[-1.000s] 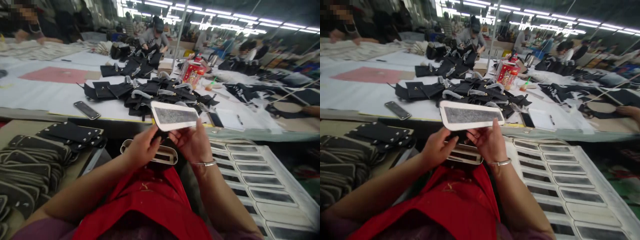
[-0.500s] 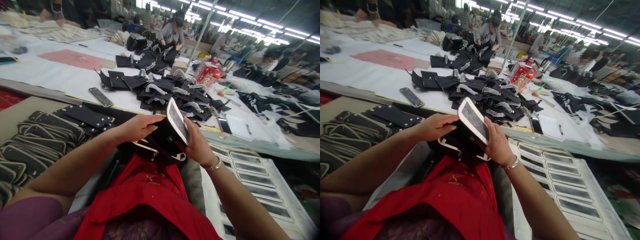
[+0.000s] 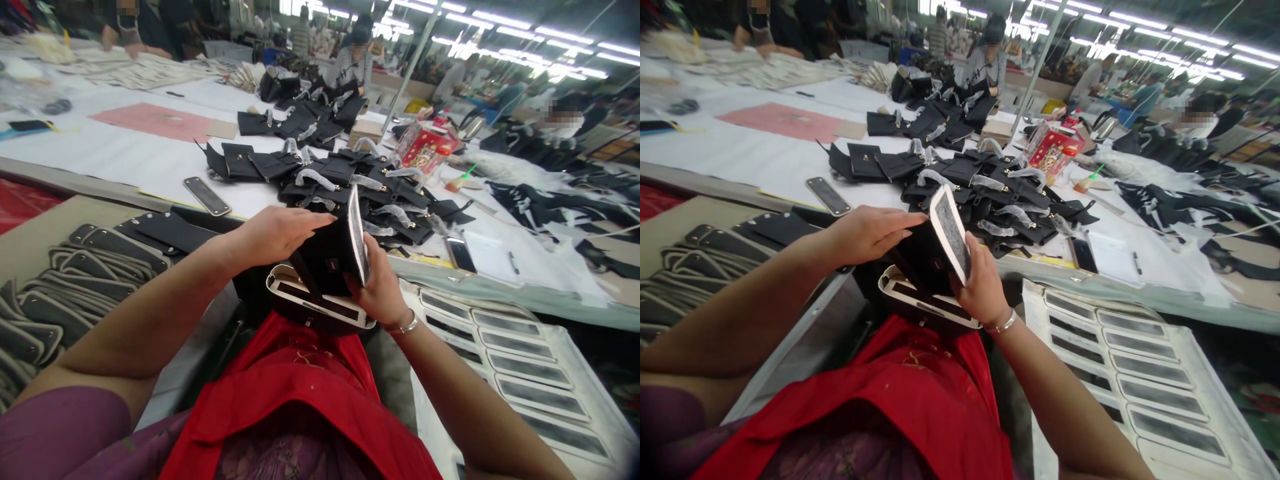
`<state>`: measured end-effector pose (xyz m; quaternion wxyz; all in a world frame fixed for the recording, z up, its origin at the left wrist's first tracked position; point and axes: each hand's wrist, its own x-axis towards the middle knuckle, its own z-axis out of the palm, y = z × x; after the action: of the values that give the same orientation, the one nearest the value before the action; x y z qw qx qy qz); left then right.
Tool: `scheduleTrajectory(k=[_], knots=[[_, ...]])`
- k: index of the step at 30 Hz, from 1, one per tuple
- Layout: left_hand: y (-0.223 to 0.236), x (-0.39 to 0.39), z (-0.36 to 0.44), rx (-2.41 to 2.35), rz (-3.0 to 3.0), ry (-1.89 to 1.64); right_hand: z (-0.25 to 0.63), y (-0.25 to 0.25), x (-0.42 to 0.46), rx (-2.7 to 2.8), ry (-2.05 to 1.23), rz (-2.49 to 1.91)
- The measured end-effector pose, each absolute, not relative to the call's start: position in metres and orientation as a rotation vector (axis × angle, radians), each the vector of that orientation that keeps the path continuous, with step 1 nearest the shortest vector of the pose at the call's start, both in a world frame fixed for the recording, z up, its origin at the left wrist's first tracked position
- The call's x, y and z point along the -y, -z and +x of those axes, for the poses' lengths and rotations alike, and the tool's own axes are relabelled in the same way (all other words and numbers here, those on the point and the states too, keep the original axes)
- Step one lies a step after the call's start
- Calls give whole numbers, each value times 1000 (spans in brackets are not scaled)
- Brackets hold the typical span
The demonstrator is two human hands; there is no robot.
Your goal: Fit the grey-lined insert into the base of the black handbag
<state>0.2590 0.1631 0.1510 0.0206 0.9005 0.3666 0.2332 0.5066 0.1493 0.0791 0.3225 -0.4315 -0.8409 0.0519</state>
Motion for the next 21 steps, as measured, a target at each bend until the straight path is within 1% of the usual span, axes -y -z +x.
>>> scheduleTrajectory(k=[4, 8, 11, 13, 17, 19, 21], knots=[[-116, -163, 258, -1143, 2744, -649, 513, -58, -143, 2289, -89, -1233], [-84, -159, 252, -1101, 2678, -832, 514, -53, -137, 2412, 70, -1218], [-75, -158, 244, -1156, 2648, -889, 509, -58, -141, 2427, 135, -1233], [-74, -160, 239, -1224, 2636, -781, 505, -60, -145, 2414, 126, -1241], [-70, -162, 235, -1340, 2577, -415, 502, -57, -150, 2443, 182, -1243], [-66, -164, 236, -1400, 2597, -359, 503, -55, -151, 2452, 225, -1241], [-62, -165, 240, -1457, 2661, -375, 506, -55, -152, 2450, 238, -1244]])
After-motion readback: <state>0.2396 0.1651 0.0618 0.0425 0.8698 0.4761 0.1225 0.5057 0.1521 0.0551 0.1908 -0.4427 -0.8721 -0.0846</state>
